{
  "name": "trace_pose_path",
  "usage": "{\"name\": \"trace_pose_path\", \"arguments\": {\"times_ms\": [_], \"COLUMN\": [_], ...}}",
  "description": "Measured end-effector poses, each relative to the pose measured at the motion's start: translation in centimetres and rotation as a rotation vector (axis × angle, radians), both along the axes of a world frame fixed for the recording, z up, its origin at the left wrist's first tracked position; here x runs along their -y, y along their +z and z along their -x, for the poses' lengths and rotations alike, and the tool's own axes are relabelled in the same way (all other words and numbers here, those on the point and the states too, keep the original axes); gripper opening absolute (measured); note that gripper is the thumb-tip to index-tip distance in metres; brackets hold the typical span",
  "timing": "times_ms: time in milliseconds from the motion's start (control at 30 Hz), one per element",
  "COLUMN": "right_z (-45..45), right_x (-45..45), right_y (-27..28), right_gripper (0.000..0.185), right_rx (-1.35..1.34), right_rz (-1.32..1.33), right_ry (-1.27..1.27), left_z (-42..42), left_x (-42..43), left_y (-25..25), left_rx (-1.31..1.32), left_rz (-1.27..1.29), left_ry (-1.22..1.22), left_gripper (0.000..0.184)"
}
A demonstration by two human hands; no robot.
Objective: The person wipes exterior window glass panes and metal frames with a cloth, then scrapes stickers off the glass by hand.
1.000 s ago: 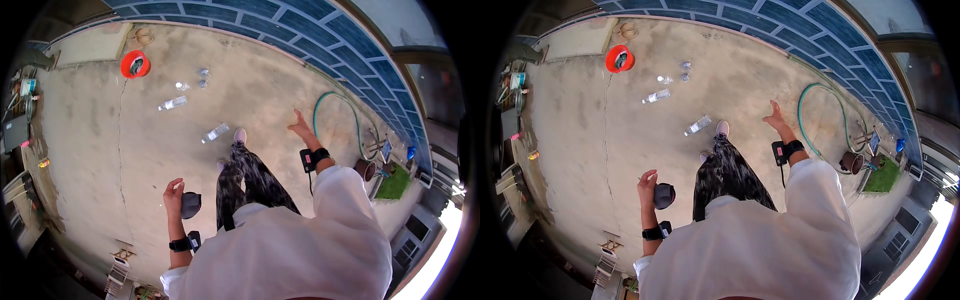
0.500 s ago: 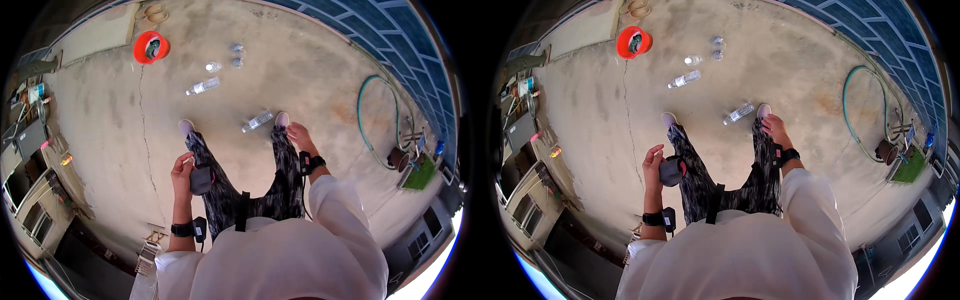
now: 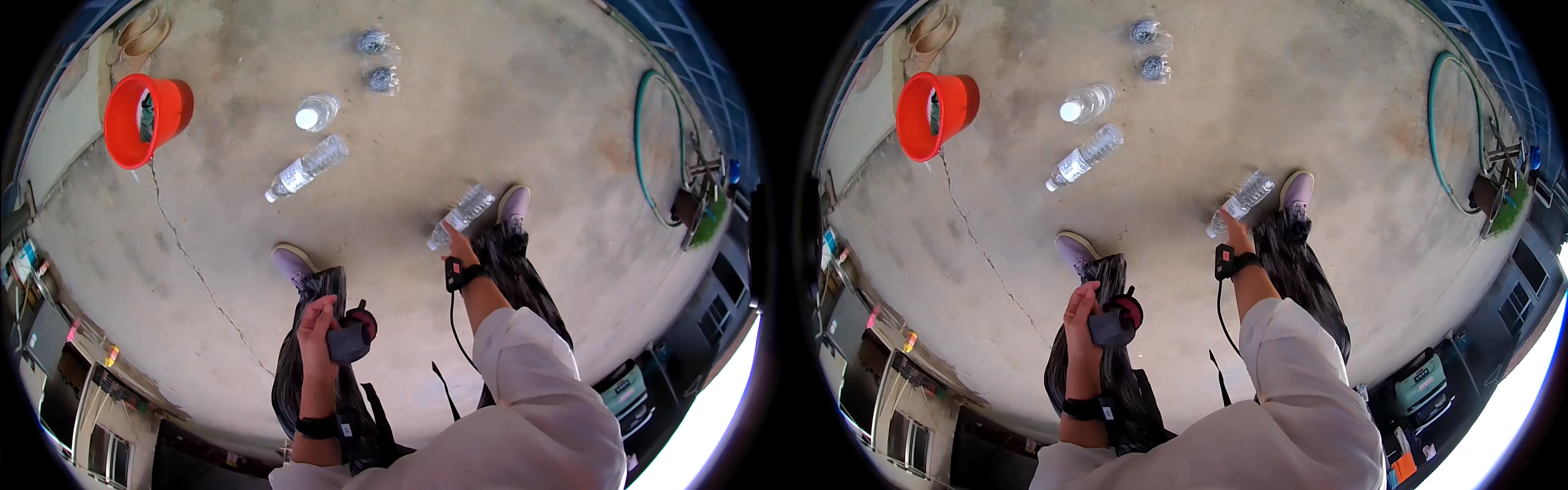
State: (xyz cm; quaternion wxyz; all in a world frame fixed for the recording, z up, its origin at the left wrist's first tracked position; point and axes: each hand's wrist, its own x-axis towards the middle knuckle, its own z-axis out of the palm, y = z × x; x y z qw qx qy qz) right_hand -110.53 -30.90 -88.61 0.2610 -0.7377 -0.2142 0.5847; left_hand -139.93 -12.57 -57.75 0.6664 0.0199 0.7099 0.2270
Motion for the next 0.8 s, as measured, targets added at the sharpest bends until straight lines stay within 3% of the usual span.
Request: {"name": "trace_pose_path", "arguments": {"times_ms": [33, 67, 167, 300, 367, 400, 433, 500, 600, 733, 800], "right_z": [0.5, 1.9, 2.0, 5.4, 5.5, 5.6, 5.7, 3.1, 1.2, -1.3, -1.0], "right_x": [-1.5, -7.3, -2.4, -14.1, -17.1, -19.1, -21.1, -24.3, -30.7, -32.7, -31.1], "right_y": [-0.2, 3.8, -5.1, 7.9, 10.0, 11.4, 12.3, 10.6, 11.1, 10.8, 11.7], "right_gripper": [0.066, 0.058, 0.050, 0.049, 0.049, 0.047, 0.045, 0.049, 0.056, 0.069, 0.072], "right_rx": [-0.052, -0.056, 0.049, -0.103, -0.123, -0.185, -0.248, -0.523, -0.772, -0.989, -0.971], "right_rz": [0.280, 0.505, 0.438, 0.356, 0.310, 0.148, -0.014, 0.106, 0.302, 0.313, 0.251], "right_ry": [-0.318, -0.722, -0.756, -0.892, -0.828, -0.806, -0.779, -0.650, -0.676, -0.743, -0.779], "left_z": [-0.3, -0.9, -1.9, -1.9, -1.8, -1.8, -1.8, -2.0, -1.6, -0.7, -0.2], "left_x": [-0.2, -0.6, -1.2, -1.9, -2.0, -2.0, -2.1, -2.2, -1.9, -1.9, -2.1], "left_y": [-0.2, -0.3, -0.3, -0.2, -0.4, -0.6, -0.5, -0.4, -0.6, -0.6, -0.6], "left_rx": [0.022, 0.032, 0.084, 0.171, 0.142, 0.165, 0.167, 0.207, 0.217, 0.238, 0.239], "left_rz": [-0.040, -0.036, -0.045, -0.066, -0.055, -0.060, -0.067, -0.034, -0.023, -0.017, -0.020], "left_ry": [-0.096, -0.154, -0.253, -0.260, -0.240, -0.224, -0.211, -0.200, -0.185, -0.144, -0.126], "left_gripper": [0.016, 0.016, 0.018, 0.019, 0.019, 0.019, 0.019, 0.018, 0.019, 0.019, 0.019]}}
